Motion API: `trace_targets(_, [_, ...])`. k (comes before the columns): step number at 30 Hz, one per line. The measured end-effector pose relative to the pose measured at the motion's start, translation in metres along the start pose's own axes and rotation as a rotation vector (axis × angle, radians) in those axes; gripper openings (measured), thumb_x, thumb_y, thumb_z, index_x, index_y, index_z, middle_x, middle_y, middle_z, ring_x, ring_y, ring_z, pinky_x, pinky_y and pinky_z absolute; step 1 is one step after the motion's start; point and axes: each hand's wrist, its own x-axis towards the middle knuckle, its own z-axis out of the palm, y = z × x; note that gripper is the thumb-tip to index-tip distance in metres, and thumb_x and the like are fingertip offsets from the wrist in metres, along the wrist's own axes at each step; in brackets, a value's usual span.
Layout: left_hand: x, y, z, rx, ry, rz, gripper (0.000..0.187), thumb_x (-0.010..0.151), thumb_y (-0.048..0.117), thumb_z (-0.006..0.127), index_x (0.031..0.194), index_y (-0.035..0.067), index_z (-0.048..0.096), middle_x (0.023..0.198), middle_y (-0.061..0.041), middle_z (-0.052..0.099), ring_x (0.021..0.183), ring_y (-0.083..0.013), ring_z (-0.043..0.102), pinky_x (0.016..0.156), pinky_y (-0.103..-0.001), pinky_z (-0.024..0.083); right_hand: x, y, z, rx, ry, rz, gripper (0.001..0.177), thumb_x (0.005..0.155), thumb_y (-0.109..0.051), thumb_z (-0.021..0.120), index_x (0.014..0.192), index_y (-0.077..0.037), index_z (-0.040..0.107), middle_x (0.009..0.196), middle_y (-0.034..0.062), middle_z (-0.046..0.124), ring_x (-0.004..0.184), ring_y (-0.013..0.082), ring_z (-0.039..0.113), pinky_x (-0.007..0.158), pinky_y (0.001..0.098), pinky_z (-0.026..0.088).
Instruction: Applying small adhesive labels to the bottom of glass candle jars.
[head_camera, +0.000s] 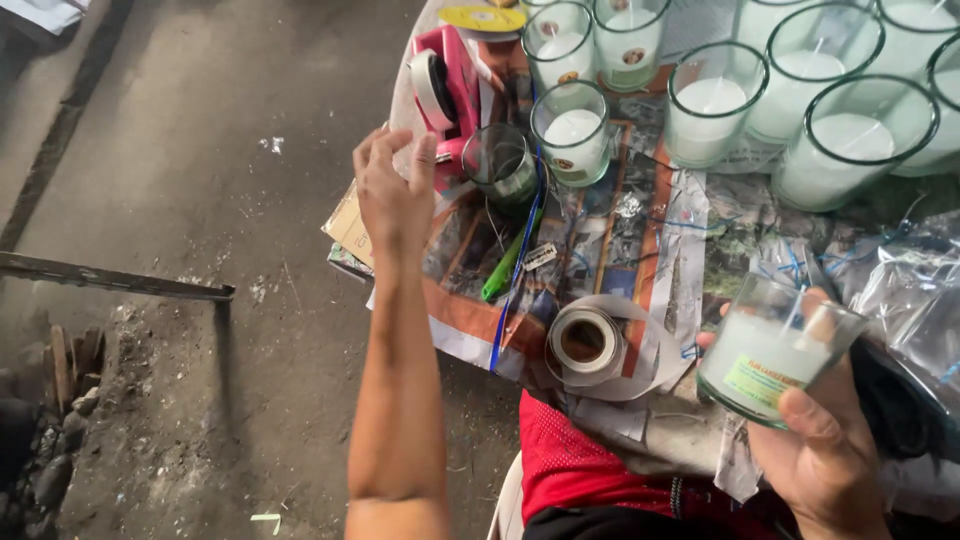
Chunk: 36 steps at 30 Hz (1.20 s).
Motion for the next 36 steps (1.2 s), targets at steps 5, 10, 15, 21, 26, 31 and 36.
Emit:
trace_targets(5, [0.019,-0.032,0.012,-0.288,-0.345,-0.380,0.050,0.084,0.037,0.053,0.053,0.019,0.018,0.051,0.008,0.016,0.047,-0.0062,0.013,0.046,-0.025,0.010,0.001,0.010,-0.015,0.069,-0.054,-0.043,0.077,0.056,-0.011,0.040,0.132,-0.015,0.024,0.117,0.0262,0.039,0.097,0.0473,0.045,0.080,0.0509,0.034])
trace_targets(10, [0.025,-0.015,0.012,-0.306,-0.323,-0.604,0.048,0.080,0.026,0.058,0.051,0.018,0.022,0.049,0.006,0.018,0.044,-0.0067,0.015,0.052,-0.024,0.027,0.000,0.014,-0.018,0.041,-0.121,-0.068,0.071,0.059,-0.015,0.049,0.126,-0.016,0.028,0.115,0.0227,0.043,0.097,0.0474,0.049,0.083,0.0500,0.037])
trace_targets(15, [0.017,0.019,-0.004,-0.395,-0.229,-0.567,0.050,0.076,0.021,0.057,0.044,0.017,0.018,0.055,0.005,0.054,0.098,-0.0119,0.066,0.058,-0.018,0.048,0.002,0.015,-0.019,0.053,-0.110,-0.107,0.074,0.059,-0.014,0.047,0.131,-0.015,0.027,0.117,0.0256,0.043,0.096,0.0481,0.049,0.077,0.0492,0.038])
trace_targets(21, [-0.014,0.003,0.003,-0.437,-0.120,-0.520,0.017,0.071,0.020,0.055,0.064,0.009,0.067,0.099,-0.010,0.064,0.108,-0.0160,0.054,0.082,-0.027,0.047,0.002,0.012,-0.014,0.035,-0.074,-0.074,0.078,0.056,-0.015,0.044,0.132,-0.014,0.024,0.115,0.0251,0.042,0.095,0.0495,0.048,0.081,0.0511,0.036])
trace_targets(26, [-0.025,-0.009,0.013,-0.315,-0.112,-0.505,0.022,0.070,0.025,0.055,0.059,0.010,0.065,0.074,-0.002,0.067,0.112,-0.0136,0.051,0.082,-0.029,0.042,0.003,0.012,-0.012,-0.032,-0.026,-0.020,0.081,0.054,-0.012,0.037,0.133,-0.017,0.021,0.120,0.0272,0.037,0.099,0.0508,0.043,0.081,0.0543,0.033])
trace_targets(31, [-0.025,-0.036,0.017,-0.239,-0.103,-0.430,0.022,0.072,0.028,0.056,0.063,0.010,0.064,0.084,-0.003,0.065,0.096,-0.0121,0.058,0.073,-0.027,0.044,0.003,0.010,-0.010,-0.010,-0.070,-0.029,0.077,0.054,-0.014,0.039,0.129,-0.015,0.022,0.119,0.0289,0.038,0.099,0.0494,0.045,0.084,0.0515,0.034])
trace_targets(36, [-0.014,-0.032,-0.008,-0.243,-0.299,-0.398,0.016,0.074,0.023,0.056,0.067,0.009,0.062,0.103,-0.013,0.062,0.108,-0.0169,0.053,0.081,-0.029,0.041,0.003,0.010,-0.011,-0.021,-0.123,-0.072,0.077,0.053,-0.020,0.044,0.128,-0.013,0.026,0.123,0.0299,0.039,0.104,0.0483,0.046,0.082,0.0496,0.037])
